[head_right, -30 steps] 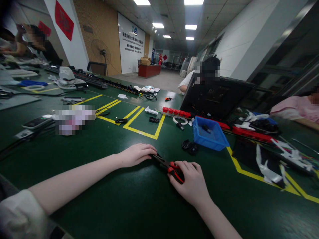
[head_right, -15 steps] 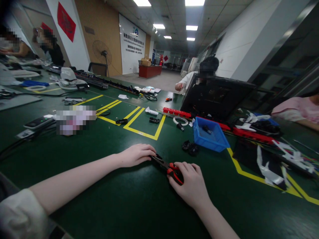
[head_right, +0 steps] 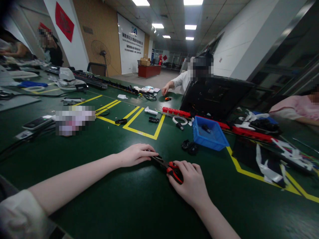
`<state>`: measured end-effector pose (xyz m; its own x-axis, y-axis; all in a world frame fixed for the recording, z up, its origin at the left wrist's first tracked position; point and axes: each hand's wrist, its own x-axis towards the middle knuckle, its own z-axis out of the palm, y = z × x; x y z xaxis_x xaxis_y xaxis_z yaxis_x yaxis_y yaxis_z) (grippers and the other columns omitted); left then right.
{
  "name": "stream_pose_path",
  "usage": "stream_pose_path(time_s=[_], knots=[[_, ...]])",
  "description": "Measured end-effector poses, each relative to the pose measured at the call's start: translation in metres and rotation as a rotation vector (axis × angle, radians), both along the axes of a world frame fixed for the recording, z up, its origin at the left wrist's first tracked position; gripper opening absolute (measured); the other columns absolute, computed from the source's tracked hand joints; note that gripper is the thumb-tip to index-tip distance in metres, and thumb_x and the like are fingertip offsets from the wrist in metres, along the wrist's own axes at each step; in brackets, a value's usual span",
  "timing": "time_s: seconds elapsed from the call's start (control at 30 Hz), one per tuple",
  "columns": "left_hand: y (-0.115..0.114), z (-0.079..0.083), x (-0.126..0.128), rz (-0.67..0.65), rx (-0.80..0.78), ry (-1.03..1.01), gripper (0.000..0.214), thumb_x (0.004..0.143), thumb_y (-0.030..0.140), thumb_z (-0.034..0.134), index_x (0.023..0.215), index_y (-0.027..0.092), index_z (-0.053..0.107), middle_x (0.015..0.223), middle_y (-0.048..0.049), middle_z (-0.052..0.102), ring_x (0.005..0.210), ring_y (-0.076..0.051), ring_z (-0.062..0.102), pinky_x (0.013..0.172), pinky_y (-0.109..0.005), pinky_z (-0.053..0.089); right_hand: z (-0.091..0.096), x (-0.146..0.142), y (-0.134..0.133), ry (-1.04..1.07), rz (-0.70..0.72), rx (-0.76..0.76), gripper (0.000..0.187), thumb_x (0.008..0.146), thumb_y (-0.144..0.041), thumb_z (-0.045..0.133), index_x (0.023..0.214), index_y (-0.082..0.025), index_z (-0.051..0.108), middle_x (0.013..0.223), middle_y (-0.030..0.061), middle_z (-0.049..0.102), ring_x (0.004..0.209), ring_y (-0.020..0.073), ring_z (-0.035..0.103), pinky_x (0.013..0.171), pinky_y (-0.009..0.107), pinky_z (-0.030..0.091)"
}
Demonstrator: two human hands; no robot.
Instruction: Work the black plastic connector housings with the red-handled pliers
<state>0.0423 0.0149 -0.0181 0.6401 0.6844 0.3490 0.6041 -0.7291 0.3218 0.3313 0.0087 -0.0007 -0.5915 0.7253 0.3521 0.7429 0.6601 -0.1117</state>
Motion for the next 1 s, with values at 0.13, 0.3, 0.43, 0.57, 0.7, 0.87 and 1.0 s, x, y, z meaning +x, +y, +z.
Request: stream_pose_path(time_s=[0.13, 0.3, 0.43, 0.57, 0.7, 0.87, 1.0], knots=[[0.0, 0.0, 0.0, -0.001, 0.001, 0.001, 0.036, 0.1, 0.028, 0.048, 0.136, 0.026, 0.054, 0.131, -0.0075, 0.057, 0.114, -0.021, 0.058, 0.095, -0.034, 0.047, -0.001, 0.0, 0.0, -0.001, 0.005, 0.013, 0.035, 0.084, -0.045, 0.06, 0.111, -0.022, 0.063, 0.105, 0.0071, 0.071, 0.094, 0.0235, 0.065, 0.084, 0.041, 0.044], [-0.001, 0.002, 0.001, 0.018, -0.028, 0.017, 0.038, 0.098, 0.032, 0.052, 0.136, 0.025, 0.054, 0.124, -0.0082, 0.061, 0.11, -0.022, 0.059, 0.093, -0.035, 0.048, 0.0, 0.0, 0.0, -0.007, -0.004, 0.019, 0.035, 0.084, -0.046, 0.059, 0.111, -0.023, 0.063, 0.105, 0.0076, 0.071, 0.093, 0.0242, 0.065, 0.084, 0.042, 0.044], [-0.002, 0.004, 0.002, 0.024, -0.038, 0.028, 0.041, 0.098, 0.033, 0.053, 0.138, 0.024, 0.051, 0.121, -0.0085, 0.062, 0.106, -0.022, 0.059, 0.091, -0.036, 0.048, 0.001, -0.001, 0.0, 0.004, -0.012, 0.003, 0.035, 0.085, -0.046, 0.058, 0.111, -0.022, 0.063, 0.105, 0.0082, 0.071, 0.093, 0.0246, 0.065, 0.085, 0.042, 0.045], [-0.002, 0.004, 0.002, 0.024, -0.042, 0.009, 0.037, 0.098, 0.032, 0.053, 0.134, 0.025, 0.055, 0.123, -0.0084, 0.061, 0.107, -0.022, 0.059, 0.091, -0.035, 0.047, 0.001, -0.001, -0.001, -0.002, 0.002, 0.013, 0.034, 0.085, -0.046, 0.058, 0.11, -0.024, 0.063, 0.105, 0.0078, 0.071, 0.093, 0.0247, 0.065, 0.085, 0.043, 0.045], [0.0, 0.002, 0.001, 0.021, -0.089, -0.04, 0.029, 0.095, 0.032, 0.059, 0.122, 0.022, 0.06, 0.121, -0.0081, 0.062, 0.108, -0.021, 0.06, 0.092, -0.034, 0.047, 0.001, 0.0, 0.0, -0.004, 0.001, 0.022, 0.035, 0.085, -0.047, 0.059, 0.11, -0.023, 0.063, 0.104, 0.0072, 0.071, 0.093, 0.0243, 0.065, 0.085, 0.042, 0.044], [0.003, 0.001, -0.001, -0.006, -0.129, -0.092, 0.021, 0.093, 0.03, 0.062, 0.11, 0.02, 0.063, 0.119, -0.007, 0.063, 0.108, -0.02, 0.061, 0.093, -0.033, 0.046, -0.003, 0.005, 0.005, 0.075, -0.051, 0.009, 0.038, 0.086, -0.049, 0.057, 0.113, -0.024, 0.062, 0.106, 0.0076, 0.071, 0.097, 0.0256, 0.065, 0.086, 0.044, 0.044], [0.003, 0.001, -0.001, -0.012, -0.122, -0.084, 0.019, 0.092, 0.031, 0.062, 0.108, 0.02, 0.064, 0.119, -0.0072, 0.062, 0.108, -0.02, 0.061, 0.092, -0.033, 0.047, -0.008, 0.009, 0.011, 0.126, -0.132, 0.013, 0.043, 0.085, -0.055, 0.055, 0.115, -0.024, 0.062, 0.107, 0.0072, 0.071, 0.1, 0.0269, 0.065, 0.085, 0.044, 0.043]])
